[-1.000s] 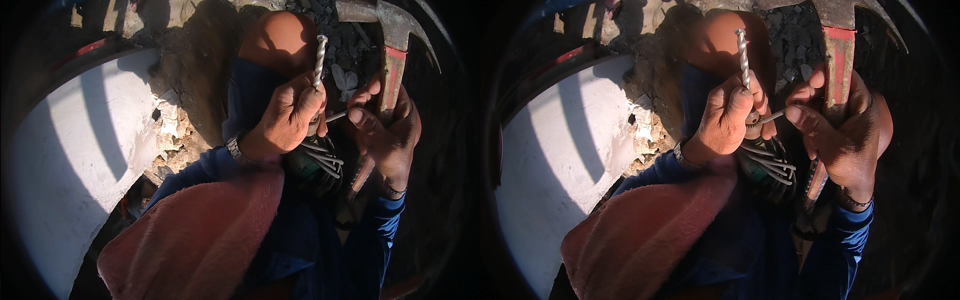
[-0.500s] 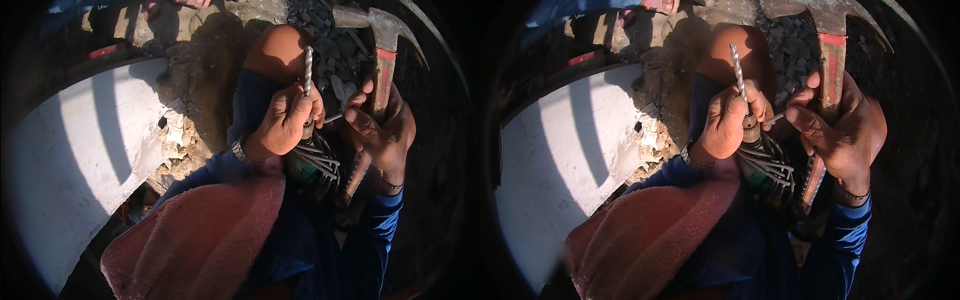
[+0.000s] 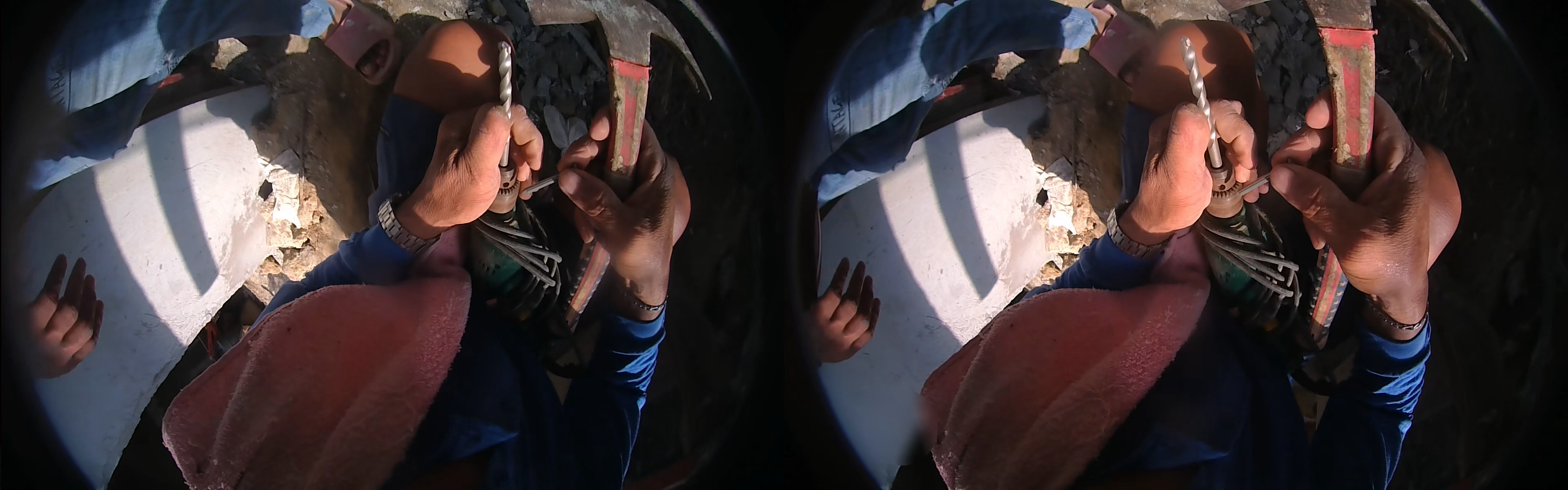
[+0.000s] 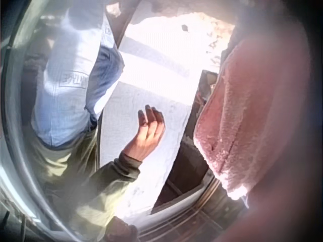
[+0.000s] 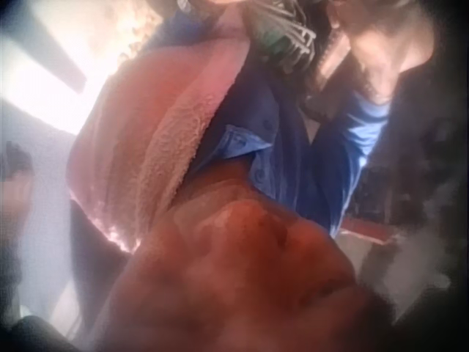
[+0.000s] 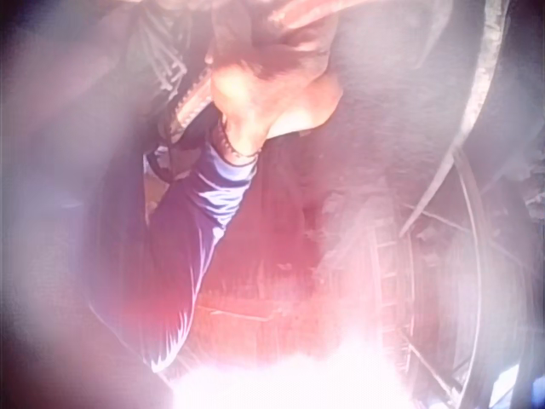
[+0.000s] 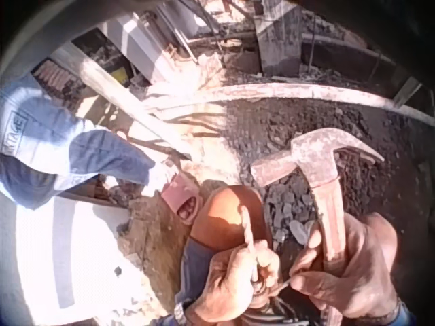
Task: The person is repairing a handheld drill by using a hammer to adjust the drill bit. They repeatedly tap the drill bit with the hammer while holding the drill in their other hand.
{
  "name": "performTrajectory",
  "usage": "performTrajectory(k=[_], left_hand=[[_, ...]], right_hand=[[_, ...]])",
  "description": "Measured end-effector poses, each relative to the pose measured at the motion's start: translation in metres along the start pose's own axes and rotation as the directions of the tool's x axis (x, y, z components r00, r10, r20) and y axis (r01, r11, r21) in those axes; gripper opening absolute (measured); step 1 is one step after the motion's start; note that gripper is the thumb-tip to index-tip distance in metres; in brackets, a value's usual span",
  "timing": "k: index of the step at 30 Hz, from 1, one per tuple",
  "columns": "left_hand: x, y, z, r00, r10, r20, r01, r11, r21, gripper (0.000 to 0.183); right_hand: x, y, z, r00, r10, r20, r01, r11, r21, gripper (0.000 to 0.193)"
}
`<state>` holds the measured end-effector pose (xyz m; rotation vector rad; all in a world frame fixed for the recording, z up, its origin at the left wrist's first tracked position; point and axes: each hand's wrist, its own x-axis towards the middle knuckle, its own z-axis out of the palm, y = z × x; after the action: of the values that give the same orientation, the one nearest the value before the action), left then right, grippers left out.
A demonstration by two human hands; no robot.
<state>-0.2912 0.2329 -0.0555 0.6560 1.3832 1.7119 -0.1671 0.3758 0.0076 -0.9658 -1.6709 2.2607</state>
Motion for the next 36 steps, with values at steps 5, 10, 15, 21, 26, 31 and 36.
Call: performTrajectory(k=[5,10,15,21,26,31,36], left_hand=[[-0.003,0.007,0.004,0.995,-0.094,-0.017,0.095,0.992,0.081,0.045],[-0.016,0.007,0.012,0.977,-0.198,-0.081,0.195,0.98,-0.041,0.049],[-0.018,0.008,0.003,0.971,-0.233,0.048,0.238,0.956,-0.17,0.052],[-0.005,0.01,0.013,0.965,-0.255,0.064,0.262,0.942,-0.209,0.053],[-0.002,0.011,0.011,0.938,-0.33,0.108,0.346,0.919,-0.19,0.055],[-0.002,0.013,0.012,0.927,-0.364,0.094,0.375,0.901,-0.216,0.051],[-0.001,-0.002,0.008,0.941,-0.303,0.153,0.334,0.906,-0.261,0.049]], right_hand=[[0.0,-0.003,0.002,0.996,0.077,-0.034,-0.079,0.994,-0.079,0.04],[-0.002,0.004,0.007,0.997,0.06,-0.047,-0.064,0.994,-0.085,0.039],[-0.002,0.006,0.011,0.998,0.06,-0.013,-0.06,0.998,-0.027,0.038],[0.003,0.0,-0.003,0.998,0.055,0.025,-0.055,0.998,0.004,0.039],[0.004,0.009,-0.004,0.999,0.021,0.039,-0.025,0.994,0.109,0.041],[0.003,0.004,-0.003,0.999,0.041,0.028,-0.043,0.996,0.081,0.04],[0.004,0.008,-0.006,0.999,0.036,0.003,-0.036,0.999,0.026,0.039]])
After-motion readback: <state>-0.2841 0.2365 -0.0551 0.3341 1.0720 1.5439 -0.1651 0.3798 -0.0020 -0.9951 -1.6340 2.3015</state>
